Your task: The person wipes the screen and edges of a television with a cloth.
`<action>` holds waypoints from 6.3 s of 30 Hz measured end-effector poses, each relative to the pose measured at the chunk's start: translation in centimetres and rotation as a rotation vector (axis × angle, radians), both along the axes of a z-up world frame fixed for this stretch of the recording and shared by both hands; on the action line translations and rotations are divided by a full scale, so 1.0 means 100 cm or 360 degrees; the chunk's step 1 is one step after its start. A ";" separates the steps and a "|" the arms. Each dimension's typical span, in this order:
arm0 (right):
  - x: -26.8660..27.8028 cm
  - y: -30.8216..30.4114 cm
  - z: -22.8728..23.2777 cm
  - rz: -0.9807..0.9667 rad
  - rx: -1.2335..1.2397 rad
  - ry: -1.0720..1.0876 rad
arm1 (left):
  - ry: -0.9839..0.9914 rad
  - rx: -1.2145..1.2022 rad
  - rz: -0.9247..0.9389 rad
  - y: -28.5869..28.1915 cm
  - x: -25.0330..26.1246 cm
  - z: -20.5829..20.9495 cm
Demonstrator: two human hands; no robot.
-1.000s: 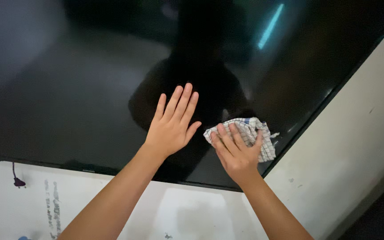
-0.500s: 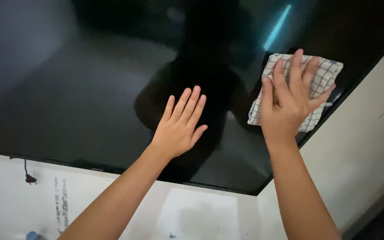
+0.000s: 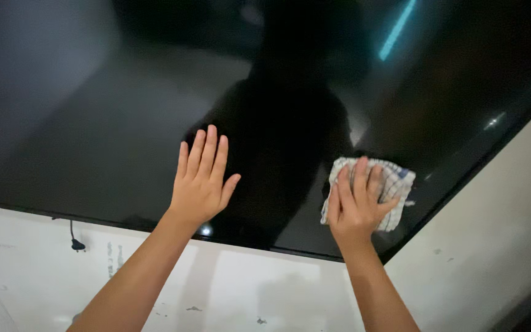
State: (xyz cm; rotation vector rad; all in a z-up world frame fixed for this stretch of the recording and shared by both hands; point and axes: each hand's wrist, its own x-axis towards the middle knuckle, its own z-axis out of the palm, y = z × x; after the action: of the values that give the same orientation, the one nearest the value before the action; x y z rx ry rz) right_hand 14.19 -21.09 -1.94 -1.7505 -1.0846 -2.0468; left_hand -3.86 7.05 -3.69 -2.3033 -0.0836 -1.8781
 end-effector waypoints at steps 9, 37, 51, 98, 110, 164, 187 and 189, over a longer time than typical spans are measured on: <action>0.010 -0.012 0.018 -0.0075 0.0072 0.0039 | 0.0046 0.0085 -0.0002 -0.001 0.006 0.010; -0.035 0.019 0.007 -0.0088 0.0089 0.0079 | 0.0077 0.0136 -0.0061 -0.020 0.013 0.012; -0.046 0.021 0.089 -0.0022 0.0206 0.0131 | 0.0048 0.0146 -0.0065 -0.026 0.011 0.010; -0.034 0.042 -0.034 -0.0043 -0.0018 -0.0106 | 0.0135 -0.0001 -0.0113 0.005 -0.013 0.011; -0.059 0.045 0.093 -0.0011 0.0091 0.0073 | 0.0118 0.0049 -0.0078 0.004 -0.008 0.010; -0.085 0.075 0.037 -0.0051 0.0104 0.0027 | 0.0086 0.0038 -0.0321 0.007 -0.037 0.029; -0.096 0.085 0.030 -0.0060 0.0302 0.0104 | 0.0037 0.0046 -0.0072 0.056 -0.045 0.025; -0.100 0.086 0.047 -0.0045 0.0336 0.0078 | 0.0044 0.0046 -0.0059 0.056 -0.044 0.026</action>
State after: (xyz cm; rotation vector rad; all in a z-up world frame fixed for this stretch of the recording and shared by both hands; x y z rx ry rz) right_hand 4.21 -12.54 2.74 -1.7091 -0.8010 -2.0397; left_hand -8.26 12.64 -1.13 -2.3267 -0.0103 -1.8520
